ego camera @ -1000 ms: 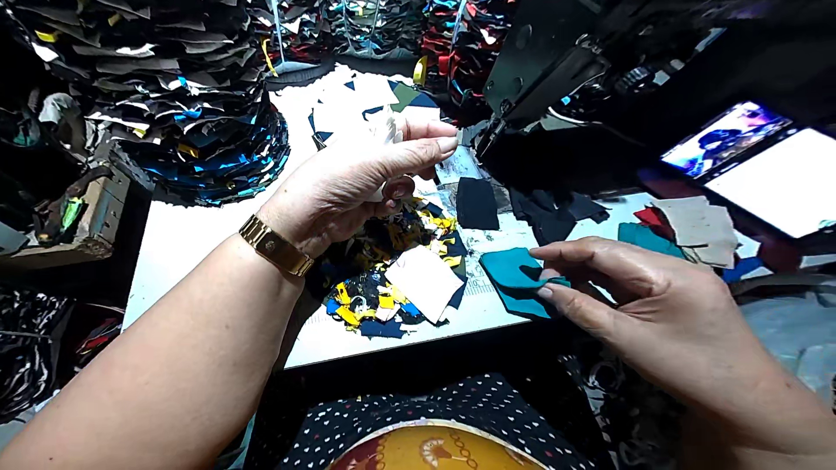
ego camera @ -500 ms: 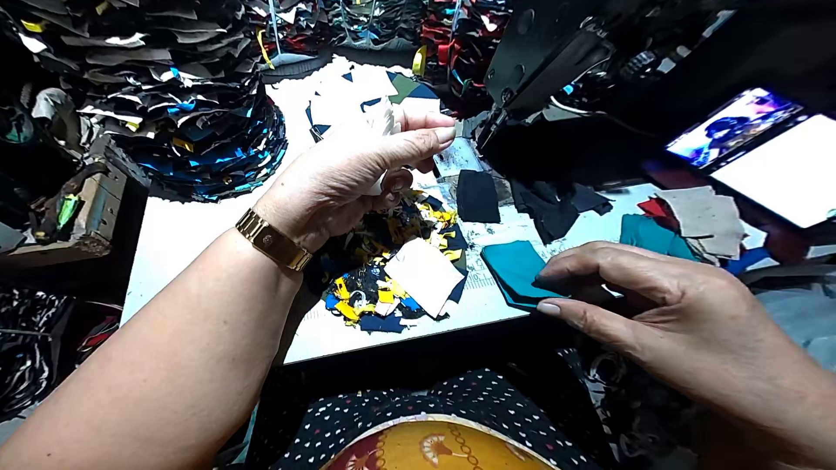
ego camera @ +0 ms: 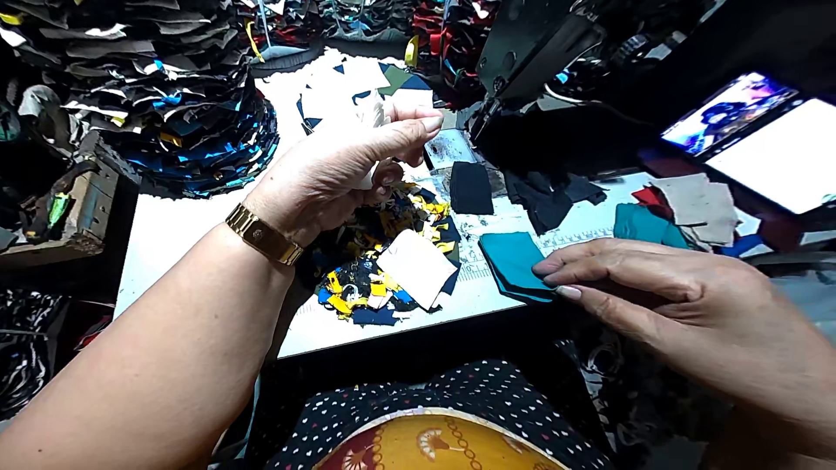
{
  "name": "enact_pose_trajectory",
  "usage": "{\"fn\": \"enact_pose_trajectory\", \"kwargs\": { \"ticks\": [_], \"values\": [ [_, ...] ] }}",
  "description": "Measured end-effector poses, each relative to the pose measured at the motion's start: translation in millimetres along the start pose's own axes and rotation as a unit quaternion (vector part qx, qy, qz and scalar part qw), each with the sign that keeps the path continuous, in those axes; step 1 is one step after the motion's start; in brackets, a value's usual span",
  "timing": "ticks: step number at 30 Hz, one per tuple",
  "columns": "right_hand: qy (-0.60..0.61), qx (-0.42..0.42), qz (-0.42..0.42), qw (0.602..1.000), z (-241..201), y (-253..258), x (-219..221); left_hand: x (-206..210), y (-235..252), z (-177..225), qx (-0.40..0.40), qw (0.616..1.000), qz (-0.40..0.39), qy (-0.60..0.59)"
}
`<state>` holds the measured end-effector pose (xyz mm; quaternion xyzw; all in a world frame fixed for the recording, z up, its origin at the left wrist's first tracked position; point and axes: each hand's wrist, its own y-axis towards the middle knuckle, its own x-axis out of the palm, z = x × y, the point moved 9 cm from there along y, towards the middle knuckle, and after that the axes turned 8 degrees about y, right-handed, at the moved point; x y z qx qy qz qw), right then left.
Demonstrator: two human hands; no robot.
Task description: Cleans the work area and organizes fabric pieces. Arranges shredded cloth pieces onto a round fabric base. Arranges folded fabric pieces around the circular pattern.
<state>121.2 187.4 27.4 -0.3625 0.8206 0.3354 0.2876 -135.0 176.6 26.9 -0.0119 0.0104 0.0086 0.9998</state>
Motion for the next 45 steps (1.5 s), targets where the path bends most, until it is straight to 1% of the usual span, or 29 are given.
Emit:
{"fn": "enact_pose_trajectory", "kwargs": {
  "ticks": [7,12,14,18,23,31,35,38,42,45],
  "values": [
    [-0.015,-0.006,0.01,1.0,-1.8,1.1,1.7,-0.6,0.1,-1.8,-0.008,1.0,0.006,0.005],
    [-0.094,-0.035,0.043,0.994,-9.0,6.3,13.2,-0.5,0.4,-1.4,0.002,1.0,0.01,0.01],
    [-0.106,-0.042,0.055,0.992,-8.7,7.8,16.1,0.1,-0.1,-0.9,0.0,1.0,0.011,0.011],
    [-0.066,-0.013,0.066,0.996,0.8,10.6,12.7,-0.1,0.0,-1.1,0.007,1.0,0.01,0.006],
    [-0.026,-0.027,0.046,0.998,-0.8,18.2,11.6,6.6,-2.7,1.0,0.009,1.0,-0.01,0.012],
    [-0.003,-0.034,0.049,0.998,-0.4,16.0,13.9,5.1,-3.2,2.6,0.014,1.0,-0.004,0.012],
    [-0.014,-0.019,0.04,0.999,0.4,12.6,14.4,6.0,-4.5,2.6,0.007,1.0,-0.008,0.012],
    [-0.032,-0.036,0.031,0.998,-2.4,12.6,15.5,5.7,-4.6,2.4,0.004,1.0,-0.007,0.019],
    [-0.055,-0.058,0.036,0.996,-4.1,15.9,15.8,6.4,-3.6,2.3,0.009,1.0,-0.017,0.016],
    [-0.096,-0.044,0.054,0.993,-5.6,19.1,16.9,6.5,-2.6,0.7,0.008,1.0,-0.02,0.001]
  ]
}}
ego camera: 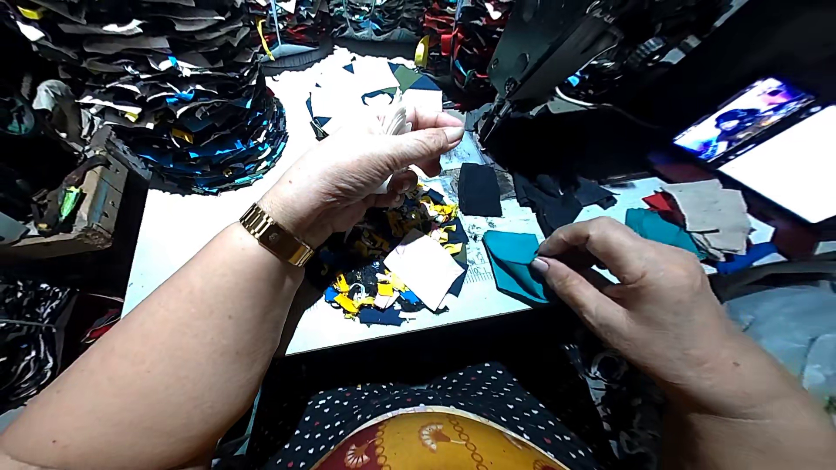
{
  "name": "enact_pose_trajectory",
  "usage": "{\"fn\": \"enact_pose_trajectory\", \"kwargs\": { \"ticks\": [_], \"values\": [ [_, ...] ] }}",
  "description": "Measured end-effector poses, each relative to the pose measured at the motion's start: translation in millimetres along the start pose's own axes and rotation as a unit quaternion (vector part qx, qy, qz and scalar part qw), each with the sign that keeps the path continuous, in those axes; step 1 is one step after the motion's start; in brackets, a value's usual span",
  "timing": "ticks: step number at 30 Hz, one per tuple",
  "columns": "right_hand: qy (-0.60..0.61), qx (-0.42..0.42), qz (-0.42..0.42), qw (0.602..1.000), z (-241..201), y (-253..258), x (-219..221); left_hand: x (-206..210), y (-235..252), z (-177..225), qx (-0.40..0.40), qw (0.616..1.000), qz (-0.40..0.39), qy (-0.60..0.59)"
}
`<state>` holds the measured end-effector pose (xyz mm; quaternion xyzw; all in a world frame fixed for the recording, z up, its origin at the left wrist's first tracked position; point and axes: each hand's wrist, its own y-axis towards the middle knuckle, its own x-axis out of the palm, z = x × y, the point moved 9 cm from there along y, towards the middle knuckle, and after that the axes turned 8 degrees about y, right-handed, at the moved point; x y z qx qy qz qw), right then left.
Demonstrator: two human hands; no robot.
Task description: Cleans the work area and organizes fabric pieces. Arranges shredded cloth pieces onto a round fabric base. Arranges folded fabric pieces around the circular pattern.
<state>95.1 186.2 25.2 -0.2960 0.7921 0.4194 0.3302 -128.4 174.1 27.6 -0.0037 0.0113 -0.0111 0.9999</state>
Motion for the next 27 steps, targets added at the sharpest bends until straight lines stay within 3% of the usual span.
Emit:
{"fn": "enact_pose_trajectory", "kwargs": {
  "ticks": [7,17,22,27],
  "values": [
    [0.002,-0.052,-0.001,0.999,-10.7,1.0,7.2,0.1,-0.5,1.4,0.006,1.0,-0.006,0.009],
    [0.005,0.035,0.044,0.998,9.3,22.4,-33.1,5.9,-1.2,3.0,0.012,1.0,-0.015,0.019],
    [0.12,0.056,0.073,0.988,13.3,44.1,-44.0,6.8,-1.8,4.8,0.012,1.0,-0.018,0.004],
    [0.274,-0.019,0.069,0.959,-16.5,68.3,-36.0,23.8,-3.7,7.0,0.029,0.993,-0.11,-0.017]
  ]
}}
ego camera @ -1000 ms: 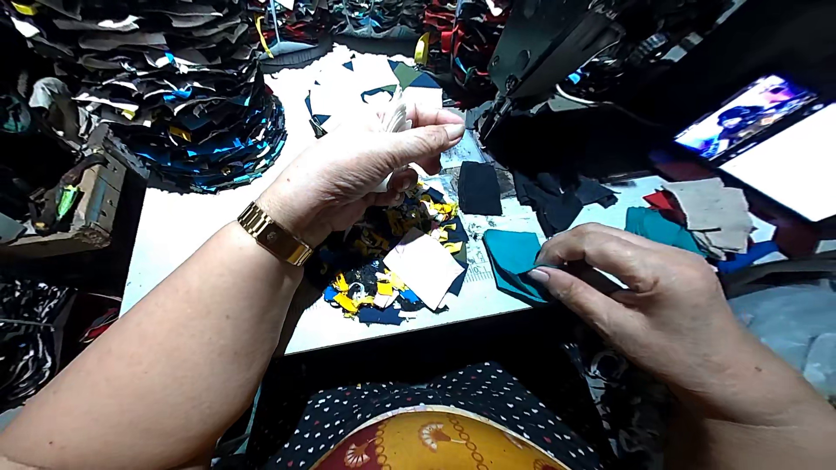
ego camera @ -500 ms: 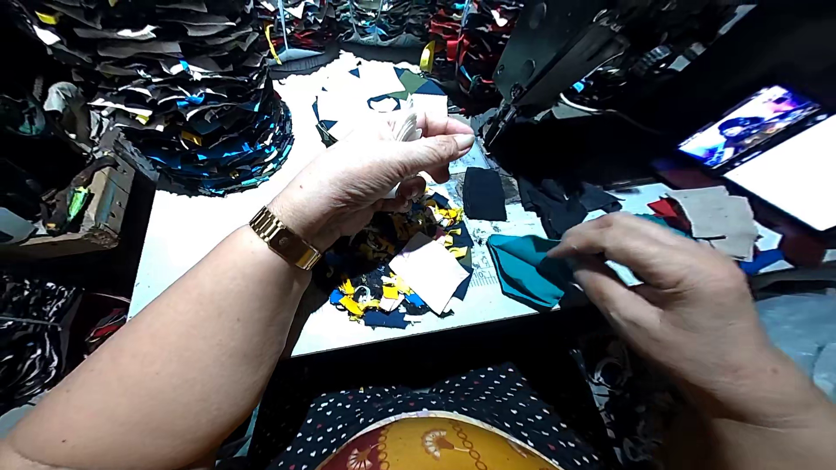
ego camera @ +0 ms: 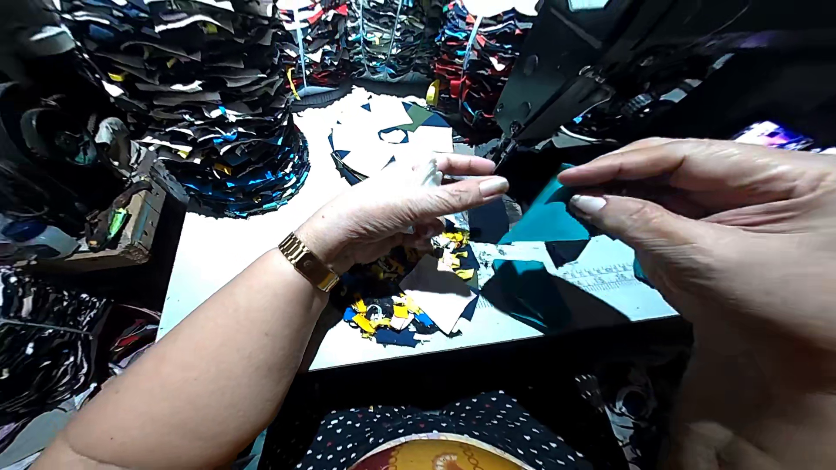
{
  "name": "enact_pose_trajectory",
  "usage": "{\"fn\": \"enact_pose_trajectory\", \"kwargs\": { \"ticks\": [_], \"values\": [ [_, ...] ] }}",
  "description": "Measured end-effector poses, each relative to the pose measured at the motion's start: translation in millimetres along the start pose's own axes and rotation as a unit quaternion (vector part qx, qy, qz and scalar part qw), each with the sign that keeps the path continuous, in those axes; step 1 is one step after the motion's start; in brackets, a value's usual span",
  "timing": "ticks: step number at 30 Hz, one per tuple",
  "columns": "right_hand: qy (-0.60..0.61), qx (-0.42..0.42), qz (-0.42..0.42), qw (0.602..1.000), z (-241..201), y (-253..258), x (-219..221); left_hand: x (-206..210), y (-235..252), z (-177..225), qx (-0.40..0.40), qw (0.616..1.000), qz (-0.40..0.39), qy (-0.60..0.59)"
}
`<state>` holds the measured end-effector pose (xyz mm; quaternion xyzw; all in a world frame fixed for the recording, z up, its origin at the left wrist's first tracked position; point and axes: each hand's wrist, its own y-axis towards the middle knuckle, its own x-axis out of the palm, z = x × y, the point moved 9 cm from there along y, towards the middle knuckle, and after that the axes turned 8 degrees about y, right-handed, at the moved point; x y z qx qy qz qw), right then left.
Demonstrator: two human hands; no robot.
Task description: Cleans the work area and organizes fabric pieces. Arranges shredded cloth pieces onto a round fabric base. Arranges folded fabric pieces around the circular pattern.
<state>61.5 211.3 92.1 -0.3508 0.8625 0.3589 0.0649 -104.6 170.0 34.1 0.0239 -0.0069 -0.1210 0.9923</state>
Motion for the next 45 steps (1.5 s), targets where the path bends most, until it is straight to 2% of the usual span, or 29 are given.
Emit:
{"fn": "enact_pose_trajectory", "kwargs": {
  "ticks": [5,9,11,14,17,20,26,27,31,33,36,40,43,45],
  "values": [
    [0.112,-0.029,0.0,0.993,-11.1,5.4,26.0,17.3,-5.8,-0.2,-0.001,0.992,-0.108,-0.058],
    [0.105,0.02,0.069,0.992,0.9,-9.8,27.1,5.6,-6.9,3.6,0.009,0.995,-0.093,-0.013],
    [0.071,0.06,0.108,0.99,9.1,-21.7,29.8,-3.3,-6.0,2.4,0.005,0.997,-0.078,0.028],
    [-0.001,0.097,0.121,0.988,16.7,-37.1,42.6,-8.5,-5.1,-3.3,-0.014,0.992,-0.065,0.105],
    [-0.083,0.108,0.108,0.985,22.7,-46.5,53.7,-7.5,-4.6,-7.9,-0.058,0.969,-0.063,0.233],
    [-0.145,0.098,0.086,0.981,24.3,-48.6,62.3,-6.3,-3.2,-8.6,-0.061,0.931,-0.072,0.353],
    [-0.258,0.078,0.03,0.962,22.8,-44.3,76.2,-2.8,-2.1,-11.2,-0.073,0.857,-0.071,0.505],
    [-0.268,0.071,0.028,0.96,20.4,-43.5,75.1,-3.9,-2.3,-10.9,-0.075,0.854,-0.064,0.512],
    [-0.268,0.012,0.018,0.963,5.8,-37.2,67.5,-15.4,-3.7,0.5,-0.041,0.873,-0.025,0.485],
    [-0.249,-0.024,-0.013,0.968,4.5,-35.6,72.6,-18.6,-4.1,4.2,-0.021,0.879,-0.016,0.476],
    [-0.243,-0.03,-0.097,0.965,11.5,-40.5,90.8,-13.5,-2.8,-1.3,-0.027,0.86,-0.042,0.508],
    [-0.249,-0.026,-0.142,0.958,8.1,-48.5,103.4,-8.0,-5.8,-8.6,-0.068,0.826,-0.081,0.553],
    [-0.219,-0.014,-0.137,0.966,0.2,-48.9,101.9,-7.0,-8.2,-6.7,-0.056,0.849,-0.107,0.514],
    [-0.214,-0.016,-0.12,0.969,-5.5,-47.5,101.4,-5.0,-9.0,-1.0,-0.018,0.905,-0.107,0.411]
  ]
}}
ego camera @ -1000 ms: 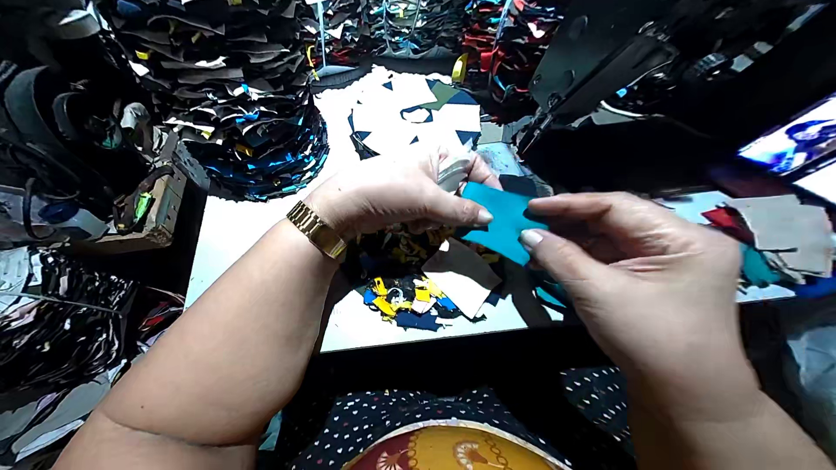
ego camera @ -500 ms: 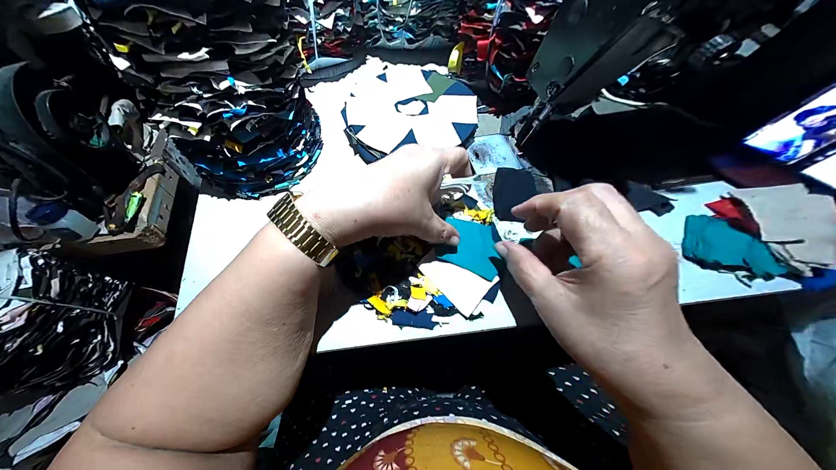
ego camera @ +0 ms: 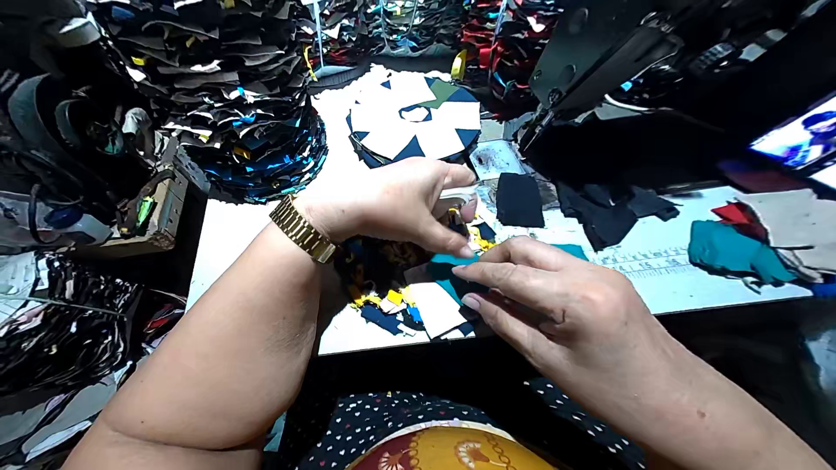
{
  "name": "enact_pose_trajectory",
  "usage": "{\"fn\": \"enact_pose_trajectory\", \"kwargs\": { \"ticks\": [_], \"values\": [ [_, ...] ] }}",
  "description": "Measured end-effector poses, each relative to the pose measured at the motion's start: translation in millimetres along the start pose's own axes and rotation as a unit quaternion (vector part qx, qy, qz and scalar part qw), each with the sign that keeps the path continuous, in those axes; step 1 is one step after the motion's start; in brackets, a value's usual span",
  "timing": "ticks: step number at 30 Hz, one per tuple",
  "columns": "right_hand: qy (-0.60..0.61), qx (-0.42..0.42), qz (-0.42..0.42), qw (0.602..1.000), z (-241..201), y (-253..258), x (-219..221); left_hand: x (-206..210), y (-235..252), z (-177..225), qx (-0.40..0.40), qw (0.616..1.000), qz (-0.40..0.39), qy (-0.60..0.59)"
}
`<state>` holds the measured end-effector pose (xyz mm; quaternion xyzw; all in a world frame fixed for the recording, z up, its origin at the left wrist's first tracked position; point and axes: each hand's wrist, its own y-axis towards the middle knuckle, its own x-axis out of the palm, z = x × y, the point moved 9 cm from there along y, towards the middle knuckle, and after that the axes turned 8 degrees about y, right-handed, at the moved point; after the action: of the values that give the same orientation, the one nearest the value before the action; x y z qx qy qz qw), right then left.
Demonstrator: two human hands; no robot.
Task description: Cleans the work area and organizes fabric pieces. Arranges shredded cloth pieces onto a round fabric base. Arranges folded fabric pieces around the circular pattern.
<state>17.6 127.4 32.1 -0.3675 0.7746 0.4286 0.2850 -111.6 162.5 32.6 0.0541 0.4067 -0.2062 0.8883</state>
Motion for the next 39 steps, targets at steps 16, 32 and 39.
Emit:
{"fn": "enact_pose_trajectory", "kwargs": {
  "ticks": [16,32,39],
  "values": [
    [0.02,-0.056,0.158,0.986,-14.2,10.7,-52.7,18.7,8.4,-5.0,-0.094,0.778,0.068,-0.617],
    [0.001,-0.052,0.143,0.988,-1.7,19.5,-33.6,28.8,8.7,0.7,-0.111,0.791,0.058,-0.599],
    [-0.02,-0.066,0.139,0.988,-6.9,19.3,-30.8,30.6,9.6,1.5,-0.109,0.795,0.052,-0.595]
  ]
}}
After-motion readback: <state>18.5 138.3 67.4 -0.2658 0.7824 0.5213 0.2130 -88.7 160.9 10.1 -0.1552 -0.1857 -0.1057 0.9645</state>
